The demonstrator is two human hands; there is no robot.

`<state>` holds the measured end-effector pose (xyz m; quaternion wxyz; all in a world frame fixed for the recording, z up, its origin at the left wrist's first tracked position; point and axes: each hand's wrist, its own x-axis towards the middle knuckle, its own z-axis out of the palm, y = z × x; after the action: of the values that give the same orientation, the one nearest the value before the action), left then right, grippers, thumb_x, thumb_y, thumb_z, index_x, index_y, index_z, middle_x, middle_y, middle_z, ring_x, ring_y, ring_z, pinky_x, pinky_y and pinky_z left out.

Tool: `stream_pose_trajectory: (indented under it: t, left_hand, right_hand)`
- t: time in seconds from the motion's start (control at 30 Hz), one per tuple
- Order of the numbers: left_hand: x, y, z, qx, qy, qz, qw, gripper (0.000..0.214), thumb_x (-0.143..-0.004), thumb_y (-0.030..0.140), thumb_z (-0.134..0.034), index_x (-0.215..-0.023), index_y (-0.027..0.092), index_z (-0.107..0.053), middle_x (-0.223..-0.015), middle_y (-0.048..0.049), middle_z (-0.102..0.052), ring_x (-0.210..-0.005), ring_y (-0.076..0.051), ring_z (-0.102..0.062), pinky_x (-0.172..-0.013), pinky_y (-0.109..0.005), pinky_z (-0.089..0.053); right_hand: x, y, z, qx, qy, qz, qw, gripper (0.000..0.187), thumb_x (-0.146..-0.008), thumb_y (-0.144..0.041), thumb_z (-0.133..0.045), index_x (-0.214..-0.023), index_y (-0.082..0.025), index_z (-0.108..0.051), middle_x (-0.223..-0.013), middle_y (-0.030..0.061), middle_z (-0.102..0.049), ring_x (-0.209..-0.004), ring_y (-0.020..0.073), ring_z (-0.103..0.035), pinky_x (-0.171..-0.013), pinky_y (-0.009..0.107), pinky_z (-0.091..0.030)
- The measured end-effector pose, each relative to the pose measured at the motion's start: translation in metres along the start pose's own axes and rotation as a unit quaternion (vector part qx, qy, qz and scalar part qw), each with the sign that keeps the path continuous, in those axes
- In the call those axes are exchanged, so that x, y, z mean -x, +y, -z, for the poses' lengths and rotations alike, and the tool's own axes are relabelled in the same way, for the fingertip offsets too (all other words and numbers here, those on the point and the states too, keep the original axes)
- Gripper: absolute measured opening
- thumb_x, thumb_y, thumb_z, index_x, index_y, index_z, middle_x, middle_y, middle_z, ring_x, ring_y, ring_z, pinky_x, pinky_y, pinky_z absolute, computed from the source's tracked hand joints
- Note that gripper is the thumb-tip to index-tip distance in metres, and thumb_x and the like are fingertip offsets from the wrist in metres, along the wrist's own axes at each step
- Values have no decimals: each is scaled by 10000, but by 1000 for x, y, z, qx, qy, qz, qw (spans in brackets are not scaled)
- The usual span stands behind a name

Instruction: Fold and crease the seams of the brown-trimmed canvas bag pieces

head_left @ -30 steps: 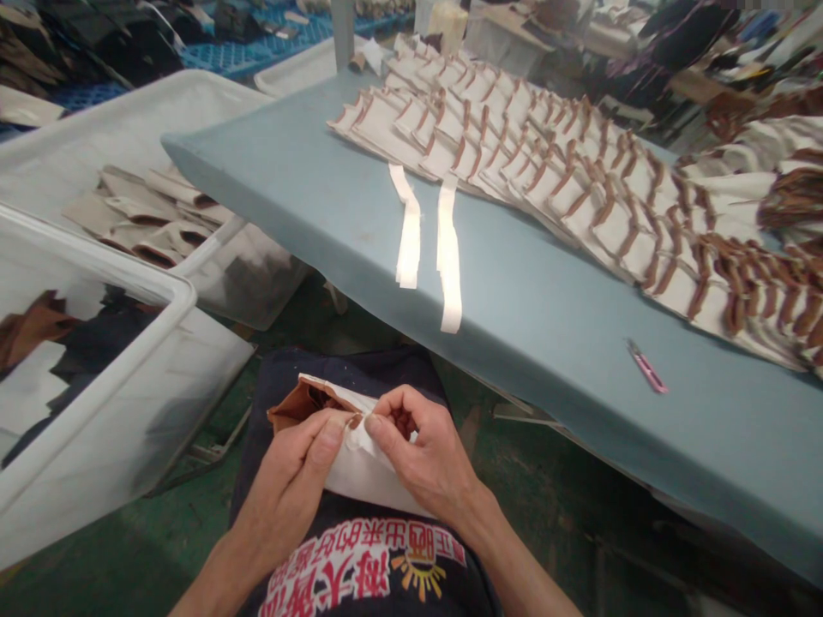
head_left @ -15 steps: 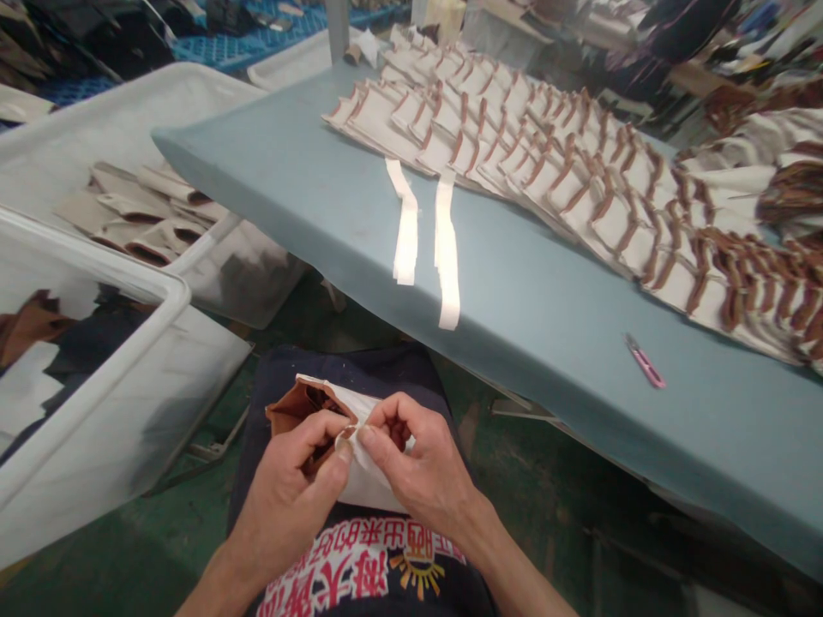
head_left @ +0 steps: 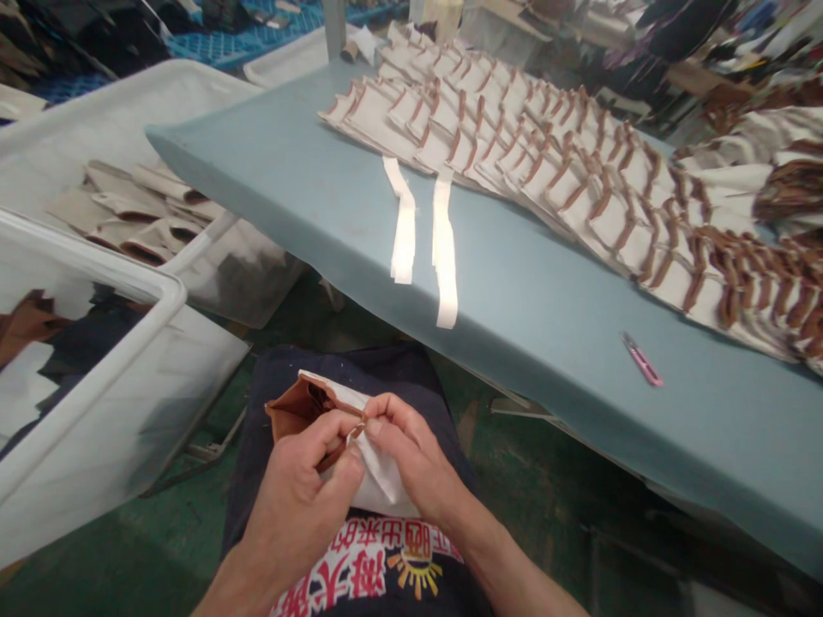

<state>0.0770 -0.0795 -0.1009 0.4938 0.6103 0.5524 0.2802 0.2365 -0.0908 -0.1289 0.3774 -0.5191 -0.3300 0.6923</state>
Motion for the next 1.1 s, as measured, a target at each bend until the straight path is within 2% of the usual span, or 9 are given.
stream_pose_trajectory:
  t: [0.13, 0.23, 0.4, 0.53, 0.67, 0.8, 0.9, 1.0, 1.1]
  left_hand:
    - [-5, 5, -8, 45, -4, 23, 999, 210, -829, 287, -536, -727, 185, -688, -659, 1, -703, -555, -150, -582, -508, -217, -440]
    - [-12, 5, -7, 96, 0, 55, 994, 211, -797, 337, -568, -690, 182, -664, -612, 6, -638, -526, -142, -523, -484, -215, -418]
    - [-30, 13, 18, 128, -31, 60, 989, 214, -749, 356, -653, -694, 163, -729, -678, -13, -663, -553, -134, -533, -512, -210, -422]
    - [-40, 31, 42, 113, -78, 20, 990, 215, -794, 355, -672, -740, 180, -786, -695, -22, -696, -559, -138, -544, -504, -199, -411]
    - [-39, 51, 55, 68, -124, -43, 989, 234, -866, 332, -642, -797, 220, -836, -777, -31, -755, -644, -171, -626, -533, -202, -463]
    - [-36, 64, 59, 16, -152, -79, 985, 227, -878, 301, -619, -778, 237, -812, -748, -17, -751, -650, -184, -662, -547, -207, -513]
    - [-31, 70, 56, -23, -151, -111, 982, 242, -899, 287, -594, -785, 253, -805, -768, -4, -769, -681, -179, -691, -565, -193, -525]
    - [-24, 72, 52, -49, -151, -114, 981, 237, -923, 292, -581, -788, 251, -771, -751, 5, -763, -650, -171, -691, -517, -189, -498]
    - [-17, 67, 48, -51, -130, -116, 983, 181, -931, 274, -573, -834, 252, -723, -669, 30, -748, -545, -158, -664, -457, -197, -452]
  right_hand:
    - [2, 14, -6, -38, 19, 13, 999, 350, -904, -553, -671, -936, -235, -529, -794, -40, -496, -687, 137, -435, -633, 253, -395]
    - [-1, 15, -9, -56, 34, 30, 997, 401, -899, -596, -704, -944, -242, -521, -796, -42, -502, -677, 137, -436, -626, 250, -390]
    - [-16, -7, -6, -89, -47, 37, 994, 469, -861, -629, -769, -986, -245, -531, -733, -68, -499, -584, 112, -384, -551, 233, -351]
    - [-21, -32, 7, 29, -25, 159, 987, 279, -980, -485, -689, -955, -222, -600, -744, -42, -581, -613, 121, -474, -577, 244, -399]
    - [-12, -63, 23, 182, 48, 340, 921, 94, -1003, -316, -659, -1020, -225, -678, -985, 46, -771, -900, 195, -706, -849, 336, -559]
    - [0, -95, 30, 290, -45, 446, 846, 213, -1002, -359, -690, -1183, -247, -687, -1257, 99, -797, -1194, 262, -735, -1098, 429, -534]
    - [2, -113, 33, 389, -99, 450, 798, 209, -962, -370, -720, -1130, -249, -697, -1051, 48, -805, -1015, 245, -748, -1199, 474, -455]
    - [1, -121, 35, 451, -129, 437, 767, 73, -938, -322, -675, -957, -252, -683, -796, -12, -717, -786, 207, -672, -1146, 461, -467]
    - [1, -121, 37, 460, -156, 405, 774, 114, -935, -312, -627, -839, -254, -646, -749, -8, -684, -739, 199, -625, -878, 364, -510]
